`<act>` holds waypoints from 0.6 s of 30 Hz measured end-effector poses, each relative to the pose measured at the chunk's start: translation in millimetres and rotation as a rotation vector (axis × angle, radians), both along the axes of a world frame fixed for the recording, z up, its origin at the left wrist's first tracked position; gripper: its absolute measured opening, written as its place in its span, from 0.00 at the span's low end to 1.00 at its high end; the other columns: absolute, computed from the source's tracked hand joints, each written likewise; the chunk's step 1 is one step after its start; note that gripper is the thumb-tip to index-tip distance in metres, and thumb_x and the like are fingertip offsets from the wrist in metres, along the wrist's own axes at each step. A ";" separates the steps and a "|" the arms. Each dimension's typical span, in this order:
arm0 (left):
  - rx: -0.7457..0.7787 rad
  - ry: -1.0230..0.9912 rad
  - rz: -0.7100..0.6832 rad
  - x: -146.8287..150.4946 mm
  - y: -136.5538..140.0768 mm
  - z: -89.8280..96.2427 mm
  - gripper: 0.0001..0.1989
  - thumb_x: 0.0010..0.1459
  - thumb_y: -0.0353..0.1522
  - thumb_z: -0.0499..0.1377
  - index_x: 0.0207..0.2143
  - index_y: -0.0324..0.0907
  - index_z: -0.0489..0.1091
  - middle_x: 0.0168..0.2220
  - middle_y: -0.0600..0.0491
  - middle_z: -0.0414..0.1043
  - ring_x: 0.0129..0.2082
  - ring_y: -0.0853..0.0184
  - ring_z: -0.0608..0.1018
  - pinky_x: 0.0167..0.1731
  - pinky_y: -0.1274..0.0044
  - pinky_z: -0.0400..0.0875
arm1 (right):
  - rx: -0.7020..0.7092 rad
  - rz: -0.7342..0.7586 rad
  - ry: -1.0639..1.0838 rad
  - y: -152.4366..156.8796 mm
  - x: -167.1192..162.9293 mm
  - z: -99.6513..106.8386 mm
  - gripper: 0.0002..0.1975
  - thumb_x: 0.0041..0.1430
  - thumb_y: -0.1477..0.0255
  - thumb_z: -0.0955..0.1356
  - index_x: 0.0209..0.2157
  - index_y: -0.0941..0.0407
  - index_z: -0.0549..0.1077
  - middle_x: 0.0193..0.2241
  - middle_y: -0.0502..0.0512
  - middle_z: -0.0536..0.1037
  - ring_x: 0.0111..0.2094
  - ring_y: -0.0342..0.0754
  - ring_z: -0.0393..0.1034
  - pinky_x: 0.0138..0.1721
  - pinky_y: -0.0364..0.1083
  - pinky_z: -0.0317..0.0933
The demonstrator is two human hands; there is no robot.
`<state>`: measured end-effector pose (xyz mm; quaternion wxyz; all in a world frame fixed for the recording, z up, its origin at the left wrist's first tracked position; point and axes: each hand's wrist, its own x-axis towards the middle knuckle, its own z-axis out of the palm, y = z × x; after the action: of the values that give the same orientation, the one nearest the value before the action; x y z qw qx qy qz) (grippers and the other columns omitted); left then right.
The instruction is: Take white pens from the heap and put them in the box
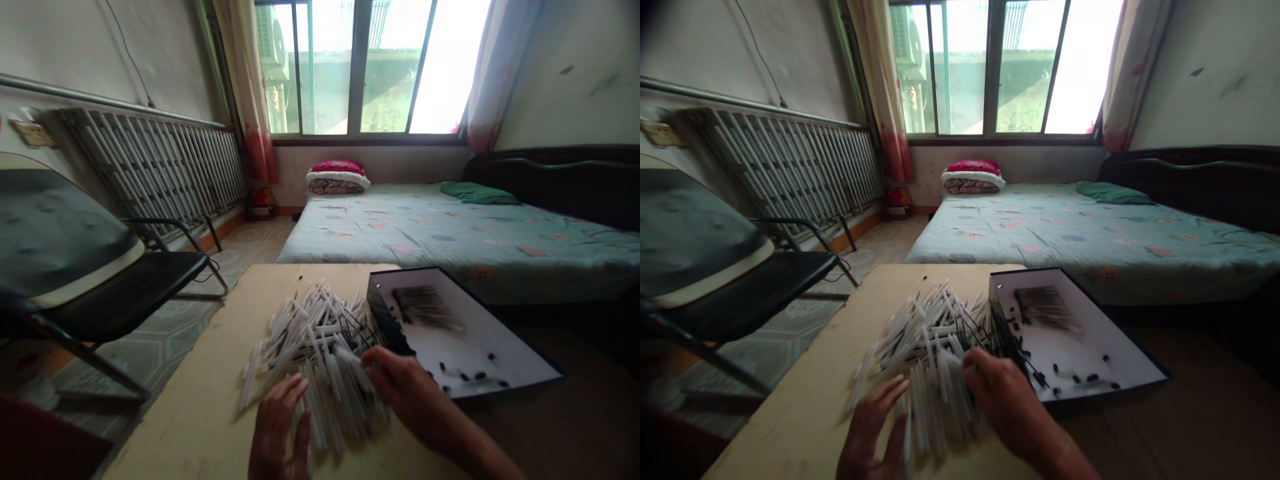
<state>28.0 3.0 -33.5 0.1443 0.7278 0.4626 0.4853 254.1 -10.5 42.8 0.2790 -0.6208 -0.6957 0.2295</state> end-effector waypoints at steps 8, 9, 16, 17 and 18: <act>0.251 0.426 -0.365 0.0 -4.4 -27.7 0.20 0.57 0.25 0.49 0.53 0.43 0.63 0.32 0.47 0.76 0.32 0.63 0.76 0.38 0.70 0.69 | -0.177 0.161 0.168 -18.9 -50.9 -64.8 0.07 0.54 0.72 0.63 0.24 0.57 0.68 0.20 0.47 0.70 0.22 0.40 0.62 0.22 0.38 0.51; 0.274 0.461 -0.379 -4.0 -1.9 -30.7 0.19 0.57 0.26 0.50 0.51 0.42 0.64 0.29 0.48 0.76 0.29 0.64 0.76 0.32 0.74 0.70 | -0.186 0.166 0.135 -19.0 -48.8 -67.4 0.07 0.54 0.72 0.63 0.24 0.57 0.68 0.19 0.47 0.69 0.22 0.41 0.62 0.23 0.38 0.52; 0.413 0.672 -0.356 -10.1 -1.2 -15.0 0.10 0.59 0.29 0.48 0.34 0.41 0.68 0.21 0.52 0.71 0.20 0.66 0.72 0.19 0.77 0.63 | -0.248 0.266 0.099 -25.2 -46.3 -92.7 0.14 0.58 0.65 0.59 0.25 0.56 0.70 0.22 0.48 0.70 0.24 0.41 0.62 0.25 0.38 0.53; 0.404 0.709 -0.379 -7.6 -4.0 -10.6 0.11 0.60 0.30 0.47 0.30 0.42 0.68 0.20 0.53 0.70 0.19 0.67 0.72 0.18 0.77 0.61 | -0.268 0.282 0.129 -26.4 -46.9 -96.1 0.15 0.58 0.63 0.59 0.24 0.56 0.70 0.21 0.48 0.70 0.24 0.41 0.62 0.24 0.38 0.53; 0.400 0.737 -0.407 -5.4 -6.8 -6.8 0.13 0.60 0.31 0.47 0.26 0.42 0.66 0.18 0.54 0.69 0.17 0.68 0.71 0.16 0.76 0.59 | -0.292 0.297 0.154 -27.6 -46.5 -98.3 0.16 0.57 0.62 0.60 0.24 0.55 0.70 0.20 0.48 0.69 0.22 0.41 0.61 0.22 0.38 0.52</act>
<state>22.7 -3.8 -40.3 -0.0806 0.9412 0.2283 0.2357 207.6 -38.1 -55.5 0.2016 -0.5258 -0.7155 0.4134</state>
